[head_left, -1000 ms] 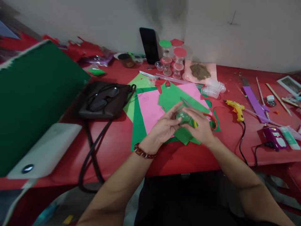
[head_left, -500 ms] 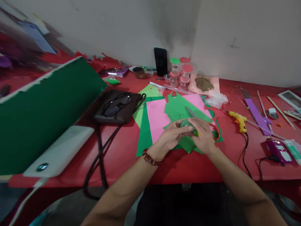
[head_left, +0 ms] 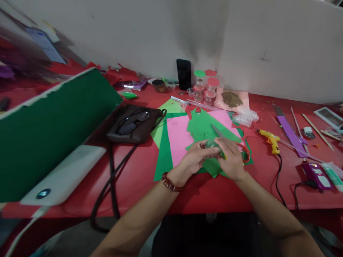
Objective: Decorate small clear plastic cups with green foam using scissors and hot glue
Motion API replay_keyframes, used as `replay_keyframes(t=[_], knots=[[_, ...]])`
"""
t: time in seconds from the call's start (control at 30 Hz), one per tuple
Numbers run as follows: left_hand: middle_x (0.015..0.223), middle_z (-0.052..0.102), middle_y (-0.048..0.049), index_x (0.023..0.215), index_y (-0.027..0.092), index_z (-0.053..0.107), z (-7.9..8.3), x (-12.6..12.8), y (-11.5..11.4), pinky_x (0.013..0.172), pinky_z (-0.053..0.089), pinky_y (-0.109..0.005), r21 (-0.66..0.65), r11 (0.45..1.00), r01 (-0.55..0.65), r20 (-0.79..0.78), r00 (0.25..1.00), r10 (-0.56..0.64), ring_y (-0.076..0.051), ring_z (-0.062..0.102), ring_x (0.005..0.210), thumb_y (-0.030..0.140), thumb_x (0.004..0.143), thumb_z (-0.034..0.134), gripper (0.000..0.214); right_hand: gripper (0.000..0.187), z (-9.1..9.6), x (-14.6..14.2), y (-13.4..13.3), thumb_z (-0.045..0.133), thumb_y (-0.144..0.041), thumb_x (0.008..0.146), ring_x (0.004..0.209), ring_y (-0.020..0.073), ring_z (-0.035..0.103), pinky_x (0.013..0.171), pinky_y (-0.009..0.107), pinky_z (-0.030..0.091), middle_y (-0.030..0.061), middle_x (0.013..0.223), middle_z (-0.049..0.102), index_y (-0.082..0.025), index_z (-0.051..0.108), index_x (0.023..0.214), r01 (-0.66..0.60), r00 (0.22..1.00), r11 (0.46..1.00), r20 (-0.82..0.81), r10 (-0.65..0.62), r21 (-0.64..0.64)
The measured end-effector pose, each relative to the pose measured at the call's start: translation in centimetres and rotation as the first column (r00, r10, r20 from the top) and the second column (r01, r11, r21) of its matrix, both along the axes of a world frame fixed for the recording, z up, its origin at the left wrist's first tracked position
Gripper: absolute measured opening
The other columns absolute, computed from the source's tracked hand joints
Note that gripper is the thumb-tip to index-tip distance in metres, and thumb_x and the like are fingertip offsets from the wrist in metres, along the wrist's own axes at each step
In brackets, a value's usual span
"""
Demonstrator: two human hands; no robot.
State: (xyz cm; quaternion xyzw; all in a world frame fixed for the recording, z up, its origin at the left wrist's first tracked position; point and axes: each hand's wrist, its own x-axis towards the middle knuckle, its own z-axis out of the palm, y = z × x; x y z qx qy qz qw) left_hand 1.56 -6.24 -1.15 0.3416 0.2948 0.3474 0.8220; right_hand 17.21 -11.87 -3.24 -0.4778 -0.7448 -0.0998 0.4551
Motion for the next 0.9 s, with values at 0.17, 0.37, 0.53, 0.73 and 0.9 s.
replay_keyframes(t=[0.17, 0.37, 0.53, 0.73, 0.9], knots=[[0.064, 0.063, 0.0053, 0.075, 0.014, 0.074, 0.1, -0.1, 0.0, 0.054, 0.042, -0.018, -0.009, 1.000, 0.003, -0.014, 1.000, -0.003, -0.005, 0.055, 0.056, 0.036, 0.046, 0.106, 0.049, 0.058, 0.0, -0.1, 0.0, 0.066, -0.014, 0.098, 0.117, 0.0271, 0.075, 0.102, 0.047, 0.062, 0.0097, 0.127, 0.079, -0.028, 0.058, 0.154, -0.018, 1.000, 1.000, -0.018, 0.018, -0.003], [0.074, 0.070, 0.0025, 0.082, 0.015, 0.076, -0.1, 0.1, 0.2, 0.064, 0.051, -0.019, -0.050, 0.999, -0.014, 0.034, 0.999, 0.015, -0.007, 0.063, 0.064, 0.027, 0.050, 0.105, 0.045, 0.052, -0.3, 0.0, 0.2, 0.062, -0.013, 0.098, 0.119, 0.0275, 0.075, 0.104, 0.049, 0.062, 0.0081, 0.128, 0.079, -0.030, 0.064, 0.147, -0.016, 0.997, 0.997, -0.072, 0.011, -0.073], [0.073, 0.071, 0.0017, 0.084, 0.015, 0.077, -0.3, -0.2, 0.2, 0.066, 0.056, -0.021, -0.021, 0.999, 0.033, 0.077, 0.997, -0.032, -0.010, 0.067, 0.066, 0.028, 0.057, 0.103, 0.041, 0.048, 0.0, 0.0, 0.1, 0.069, -0.020, 0.096, 0.123, 0.0273, 0.074, 0.109, 0.050, 0.060, 0.0062, 0.130, 0.079, -0.032, 0.067, 0.142, -0.032, 0.992, 0.988, -0.123, 0.013, -0.149], [0.076, 0.073, -0.0003, 0.084, 0.016, 0.075, -0.2, -0.5, 0.8, 0.069, 0.060, -0.023, -0.121, 0.991, 0.063, 0.092, 0.994, -0.052, -0.011, 0.067, 0.066, 0.040, 0.067, 0.100, 0.039, 0.042, 0.9, 0.3, 0.1, 0.074, -0.033, 0.097, 0.126, 0.0269, 0.072, 0.112, 0.050, 0.057, 0.0068, 0.132, 0.078, -0.029, 0.069, 0.138, -0.065, 0.978, 0.966, -0.209, 0.012, -0.249], [0.070, 0.072, -0.0036, 0.079, 0.016, 0.071, 0.2, -0.2, 1.0, 0.062, 0.059, -0.024, -0.186, 0.982, 0.040, -0.002, 0.999, -0.041, -0.012, 0.065, 0.059, 0.066, 0.093, 0.070, 0.051, 0.042, 1.1, 0.2, 0.2, 0.077, -0.044, 0.096, 0.125, 0.0281, 0.072, 0.111, 0.051, 0.057, 0.0079, 0.131, 0.079, -0.028, 0.071, 0.134, -0.055, 0.974, 0.949, -0.228, -0.018, -0.311]])
